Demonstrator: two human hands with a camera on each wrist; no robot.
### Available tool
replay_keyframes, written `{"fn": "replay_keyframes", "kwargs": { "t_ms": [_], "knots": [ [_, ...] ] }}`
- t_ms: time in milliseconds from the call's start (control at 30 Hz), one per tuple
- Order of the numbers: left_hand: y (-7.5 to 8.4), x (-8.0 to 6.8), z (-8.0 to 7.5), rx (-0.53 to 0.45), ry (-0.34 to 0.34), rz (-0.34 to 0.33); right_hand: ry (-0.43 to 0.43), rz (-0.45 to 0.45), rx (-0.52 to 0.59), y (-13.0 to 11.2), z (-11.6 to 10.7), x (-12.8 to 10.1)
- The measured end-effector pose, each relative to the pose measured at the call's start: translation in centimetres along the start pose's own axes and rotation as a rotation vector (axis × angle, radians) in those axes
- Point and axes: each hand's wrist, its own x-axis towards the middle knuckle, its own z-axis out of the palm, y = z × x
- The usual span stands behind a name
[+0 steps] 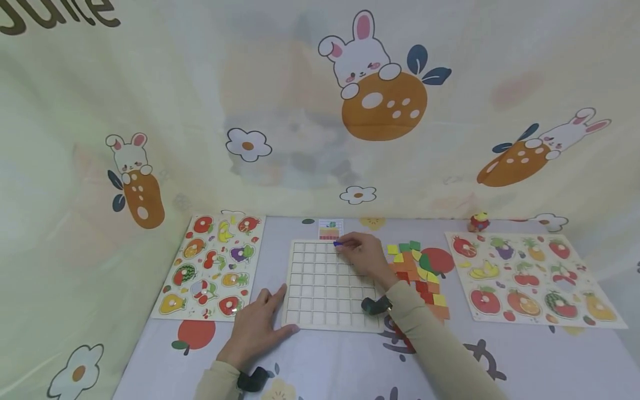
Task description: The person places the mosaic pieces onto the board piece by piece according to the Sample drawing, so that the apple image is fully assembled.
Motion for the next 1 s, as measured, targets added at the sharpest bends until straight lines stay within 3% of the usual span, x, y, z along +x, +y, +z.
{"fn": "replay_keyframes", "kwargs": {
  "t_ms": [200, 433, 600, 1000],
  "knots": [
    [-0.1, 0.0, 0.1, 0.003, 0.01, -0.008, -0.056, -0.108, -0.008, -1.1, 2.4, -0.4],
    [-0.1, 0.1, 0.2, -0.013, 0.007, -0.007, 0.006, -0.172, -0.116, -0.3, 4.5, -0.5],
    [0.0, 0.1, 0.4, -0.011, 0.018, -0.009, 0.034, -0.163, -0.128, 0.1, 4.9, -0.4],
    [0.0, 0.0, 0.2, -0.029, 0.016, -0.022, -0.018, -0.115, -0.084, -0.2, 4.5, -0.4]
  ]
}}
